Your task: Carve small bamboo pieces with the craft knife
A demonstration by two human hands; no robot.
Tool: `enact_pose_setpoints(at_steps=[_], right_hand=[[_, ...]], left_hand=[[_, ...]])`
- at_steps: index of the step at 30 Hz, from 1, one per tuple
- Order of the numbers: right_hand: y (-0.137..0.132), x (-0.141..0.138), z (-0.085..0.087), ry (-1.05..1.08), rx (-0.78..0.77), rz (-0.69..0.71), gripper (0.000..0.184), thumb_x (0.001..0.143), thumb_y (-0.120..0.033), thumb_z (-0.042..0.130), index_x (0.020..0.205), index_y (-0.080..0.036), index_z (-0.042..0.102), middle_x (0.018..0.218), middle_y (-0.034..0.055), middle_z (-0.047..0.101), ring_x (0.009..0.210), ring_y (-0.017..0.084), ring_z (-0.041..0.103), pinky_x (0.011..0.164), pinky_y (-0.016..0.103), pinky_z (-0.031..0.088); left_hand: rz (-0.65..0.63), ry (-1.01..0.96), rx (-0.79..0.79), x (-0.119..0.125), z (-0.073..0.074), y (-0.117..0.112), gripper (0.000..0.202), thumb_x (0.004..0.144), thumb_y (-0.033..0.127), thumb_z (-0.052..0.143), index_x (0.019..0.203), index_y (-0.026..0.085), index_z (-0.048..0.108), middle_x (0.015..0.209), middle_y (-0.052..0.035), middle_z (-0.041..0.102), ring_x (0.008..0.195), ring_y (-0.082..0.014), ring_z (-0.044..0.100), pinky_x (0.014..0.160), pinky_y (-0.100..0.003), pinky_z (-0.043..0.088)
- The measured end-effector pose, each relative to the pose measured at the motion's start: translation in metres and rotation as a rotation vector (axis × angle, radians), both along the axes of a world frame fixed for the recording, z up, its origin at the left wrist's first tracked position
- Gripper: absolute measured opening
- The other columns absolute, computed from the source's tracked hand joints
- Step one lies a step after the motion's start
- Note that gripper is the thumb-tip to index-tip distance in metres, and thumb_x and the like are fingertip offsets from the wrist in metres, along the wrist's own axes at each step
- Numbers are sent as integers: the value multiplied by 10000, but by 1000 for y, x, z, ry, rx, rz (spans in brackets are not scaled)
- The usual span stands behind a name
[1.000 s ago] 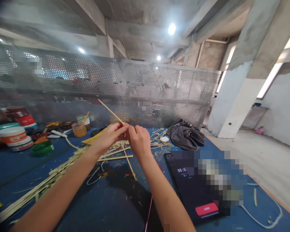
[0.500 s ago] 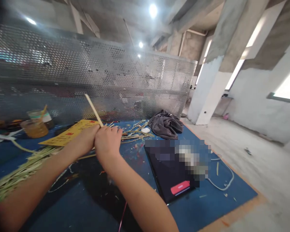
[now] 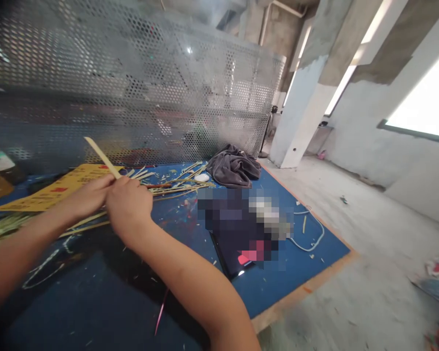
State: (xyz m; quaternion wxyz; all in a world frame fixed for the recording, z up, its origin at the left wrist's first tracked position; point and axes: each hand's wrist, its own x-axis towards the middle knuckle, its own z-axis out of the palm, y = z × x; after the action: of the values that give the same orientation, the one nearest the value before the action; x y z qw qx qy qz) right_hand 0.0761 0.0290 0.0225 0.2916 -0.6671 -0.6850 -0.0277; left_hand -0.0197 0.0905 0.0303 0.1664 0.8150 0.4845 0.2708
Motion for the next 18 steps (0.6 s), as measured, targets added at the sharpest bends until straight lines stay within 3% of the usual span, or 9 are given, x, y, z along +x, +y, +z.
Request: enact_pose_setpoints(at_steps=[5, 14, 18], right_hand=[[5, 5, -4, 4, 36, 10, 255, 968, -132, 301, 1029, -83, 544, 960, 169, 682, 854, 234, 705, 660, 326, 585], [15, 4, -14, -6, 96, 2, 296, 983, -167, 254, 994, -96, 541, 918, 154, 683, 779, 236, 714, 608, 327, 582], [15, 8, -14, -171, 7, 43, 320, 985, -134, 215, 1084, -77, 515, 997, 179, 669, 850, 213, 710, 651, 291, 573]], left_hand=[[78, 165, 28, 2, 2, -1, 406, 698, 563, 287, 817, 215, 459, 889, -130, 641, 896, -357, 618, 793, -466, 482], [57, 398, 130, 4, -2, -1, 208, 713, 388, 288, 835, 229, 342, 912, -163, 616, 919, -360, 623, 764, -413, 472], [66, 495, 170, 4, -6, -1, 218, 760, 328, 307, 917, 196, 383, 965, -188, 621, 956, -368, 622, 771, -408, 469]])
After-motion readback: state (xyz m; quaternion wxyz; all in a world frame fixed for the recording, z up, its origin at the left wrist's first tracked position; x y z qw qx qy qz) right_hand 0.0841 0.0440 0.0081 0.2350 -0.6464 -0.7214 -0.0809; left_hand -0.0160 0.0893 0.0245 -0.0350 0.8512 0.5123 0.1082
